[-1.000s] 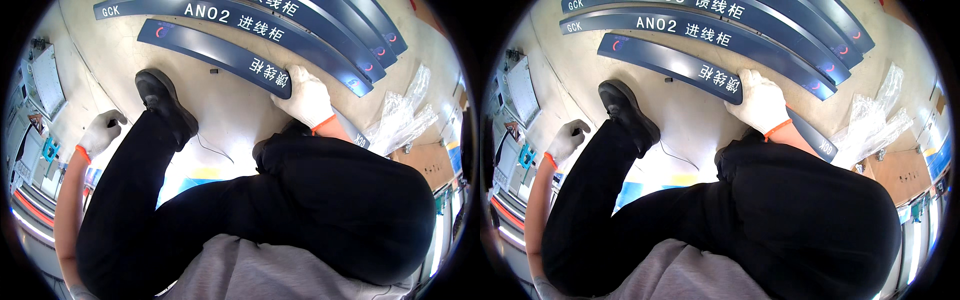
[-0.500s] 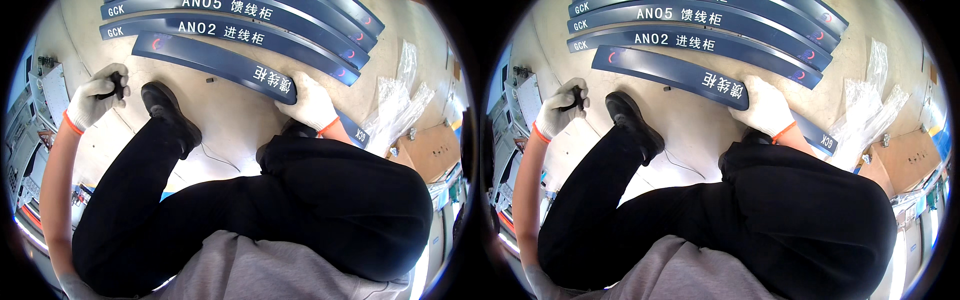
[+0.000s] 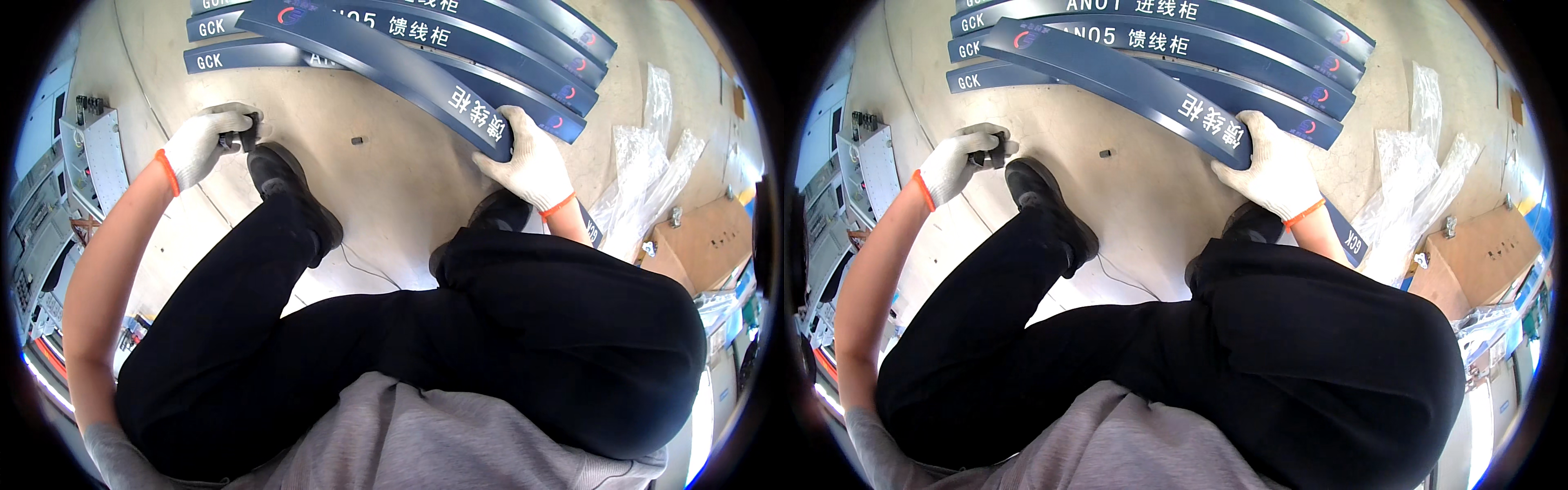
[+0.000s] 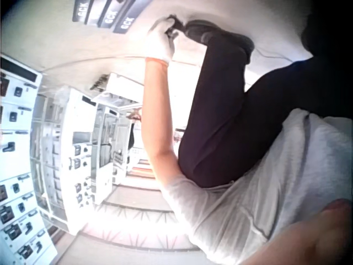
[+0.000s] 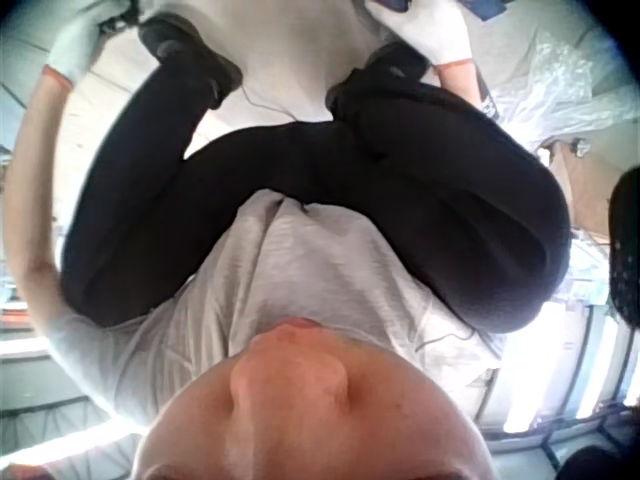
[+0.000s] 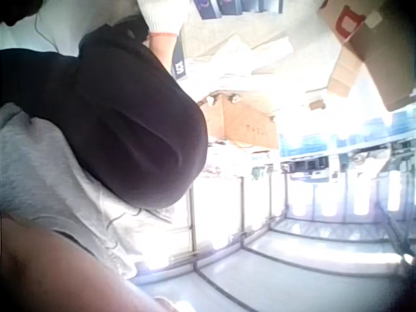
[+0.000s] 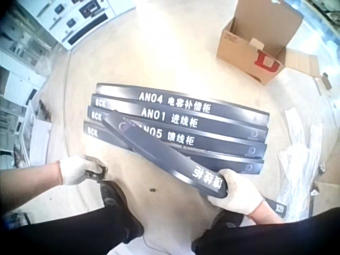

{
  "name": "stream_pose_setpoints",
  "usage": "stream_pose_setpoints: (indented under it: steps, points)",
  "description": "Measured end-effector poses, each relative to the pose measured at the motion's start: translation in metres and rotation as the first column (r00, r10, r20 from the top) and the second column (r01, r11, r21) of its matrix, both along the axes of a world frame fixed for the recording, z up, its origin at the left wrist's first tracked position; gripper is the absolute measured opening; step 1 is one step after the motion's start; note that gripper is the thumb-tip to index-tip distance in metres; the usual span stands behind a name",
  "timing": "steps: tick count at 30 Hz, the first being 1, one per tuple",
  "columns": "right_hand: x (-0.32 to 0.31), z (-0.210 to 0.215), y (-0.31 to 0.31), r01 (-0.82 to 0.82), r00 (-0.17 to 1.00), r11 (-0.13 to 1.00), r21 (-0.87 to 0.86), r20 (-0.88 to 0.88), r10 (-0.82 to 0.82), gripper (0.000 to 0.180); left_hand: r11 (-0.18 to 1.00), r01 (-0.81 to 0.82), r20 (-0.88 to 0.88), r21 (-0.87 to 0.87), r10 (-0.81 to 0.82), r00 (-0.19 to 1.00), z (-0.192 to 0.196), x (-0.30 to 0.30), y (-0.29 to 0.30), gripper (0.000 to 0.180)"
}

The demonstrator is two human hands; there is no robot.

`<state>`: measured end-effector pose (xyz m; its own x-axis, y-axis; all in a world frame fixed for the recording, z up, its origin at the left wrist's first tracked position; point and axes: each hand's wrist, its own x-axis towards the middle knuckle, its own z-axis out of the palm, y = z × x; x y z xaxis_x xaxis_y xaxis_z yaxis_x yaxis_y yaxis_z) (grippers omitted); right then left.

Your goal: The person sits on the floor and assembles several long, dark blue metal sign pieces. They insert small black plastic end caps into the ends of the signs and stack the completed pieces on the floor.

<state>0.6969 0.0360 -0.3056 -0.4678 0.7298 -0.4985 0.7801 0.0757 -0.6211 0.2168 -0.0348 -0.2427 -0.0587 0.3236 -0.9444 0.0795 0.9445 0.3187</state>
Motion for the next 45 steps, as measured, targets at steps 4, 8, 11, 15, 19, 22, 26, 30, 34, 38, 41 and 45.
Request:
stream_pose_setpoints:
  steps: [4,8,11,15,19,22,26,30,34,38,41,45]
  points:
    - [0.001,0.005,-0.002,0.01,0.999,0.999,-0.037,-0.034,-0.011,0.065,0.993,0.115,-0.075,-0.001,-0.115,0.991,0.009,0.007,0.005,0.043]
    - [-0.001,0.009,-0.007,0.005,0.997,1.0,-0.017,-0.071,-0.007,0.066,0.984,0.171,-0.05,0.053,-0.168,0.984,0.006,-0.008,0.007,0.044]
    - [-0.002,0.007,-0.008,-0.005,1.0,1.0,-0.024,-0.012,0.004,0.066,0.984,0.159,0.007,0.076,-0.16,0.987,0.004,-0.015,0.012,0.044]
    - [-0.009,0.01,-0.007,-0.006,0.999,1.0,-0.023,-0.047,0.005,0.065,0.993,0.01,0.008,0.115,-0.011,1.0,0.011,-0.015,0.012,0.042]
    - [-0.015,0.006,-0.004,-0.04,0.998,0.999,-0.011,-0.044,0.039,0.065,0.993,0.009,0.063,0.119,-0.016,0.998,0.007,-0.031,0.009,0.039]
    - [-0.017,0.002,-0.005,-0.059,0.998,0.998,0.024,-0.019,0.059,0.067,0.986,-0.06,0.038,0.155,0.054,0.998,0.018,-0.024,0.007,0.033]
    - [-0.02,-0.002,0.0,-0.096,0.995,0.995,0.01,-0.034,0.097,0.07,0.947,-0.234,0.077,0.221,0.222,0.972,0.024,-0.028,0.008,0.026]
    - [-0.021,-0.004,-0.001,-0.112,0.993,0.994,0.021,-0.022,0.112,0.07,0.939,-0.221,0.084,0.262,0.206,0.975,0.025,-0.053,0.016,0.031]
    - [-0.024,-0.002,0.002,-0.133,0.991,0.991,-0.005,-0.008,0.133,0.071,0.888,-0.224,0.001,0.401,0.244,0.97,0.025,-0.055,0.026,0.039]
    - [-0.025,-0.004,0.002,-0.114,0.993,0.993,-0.037,-0.035,0.112,0.072,0.865,-0.306,0.021,0.397,0.325,0.945,0.028,-0.061,0.029,0.039]
    - [-0.024,-0.002,0.003,-0.085,0.996,0.995,-0.06,-0.039,0.083,0.071,0.83,-0.38,0.092,0.409,0.377,0.922,0.028,-0.066,0.035,0.039]
    - [-0.024,0.0,0.004,-0.078,0.996,0.996,-0.043,-0.042,0.076,0.071,0.776,-0.449,0.152,0.443,0.428,0.891,0.029,-0.066,0.044,0.029]
